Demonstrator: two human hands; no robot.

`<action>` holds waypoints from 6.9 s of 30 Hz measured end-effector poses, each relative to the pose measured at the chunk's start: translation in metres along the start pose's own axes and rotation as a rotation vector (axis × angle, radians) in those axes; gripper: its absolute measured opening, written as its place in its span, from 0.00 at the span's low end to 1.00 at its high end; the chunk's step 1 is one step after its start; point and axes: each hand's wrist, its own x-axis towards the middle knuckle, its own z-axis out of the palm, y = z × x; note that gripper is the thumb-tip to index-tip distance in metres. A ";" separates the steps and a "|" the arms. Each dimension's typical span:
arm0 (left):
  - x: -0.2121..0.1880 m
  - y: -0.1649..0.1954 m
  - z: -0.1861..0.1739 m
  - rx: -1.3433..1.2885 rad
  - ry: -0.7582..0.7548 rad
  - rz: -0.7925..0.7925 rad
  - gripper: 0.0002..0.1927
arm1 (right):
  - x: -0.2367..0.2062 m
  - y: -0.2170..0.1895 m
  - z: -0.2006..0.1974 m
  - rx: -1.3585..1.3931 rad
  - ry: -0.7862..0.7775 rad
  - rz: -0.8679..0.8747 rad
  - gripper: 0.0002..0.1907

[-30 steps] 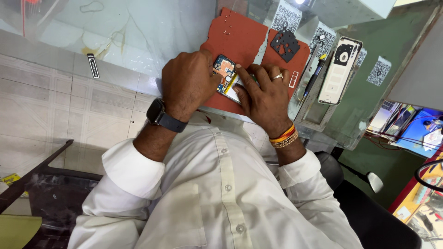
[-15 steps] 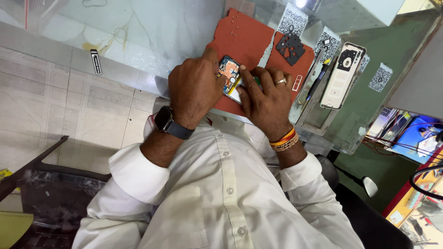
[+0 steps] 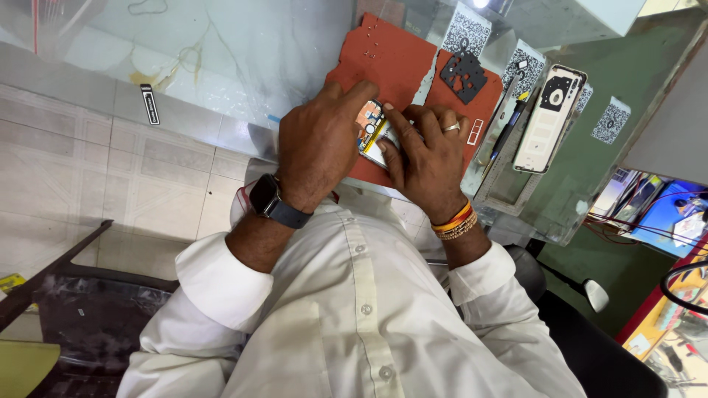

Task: The person holds a disassembled smartphone and uses a metal prying tool to carefully separate the screen assembly from the phone body. They repeatedly lift and lower the screen, inspecting the internal components and connectors while working at a glass-topped workbench.

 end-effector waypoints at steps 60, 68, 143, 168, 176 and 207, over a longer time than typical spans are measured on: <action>-0.022 0.002 0.000 -0.163 0.116 -0.032 0.17 | 0.010 -0.029 -0.010 -0.283 -0.078 -0.043 0.24; -0.033 0.005 -0.001 0.053 0.142 0.069 0.15 | 0.009 -0.028 -0.003 -0.143 -0.015 0.003 0.21; -0.031 0.016 -0.012 0.437 -0.083 0.230 0.23 | 0.009 -0.027 -0.001 -0.121 -0.019 0.000 0.23; -0.030 0.012 -0.013 0.450 -0.082 0.270 0.20 | 0.008 -0.026 -0.002 -0.117 -0.036 -0.016 0.25; -0.030 0.013 -0.013 0.459 -0.083 0.261 0.20 | 0.008 -0.026 -0.002 -0.115 -0.031 -0.011 0.25; -0.033 0.011 -0.009 0.446 -0.047 0.279 0.15 | 0.012 -0.031 -0.004 -0.182 -0.032 -0.027 0.24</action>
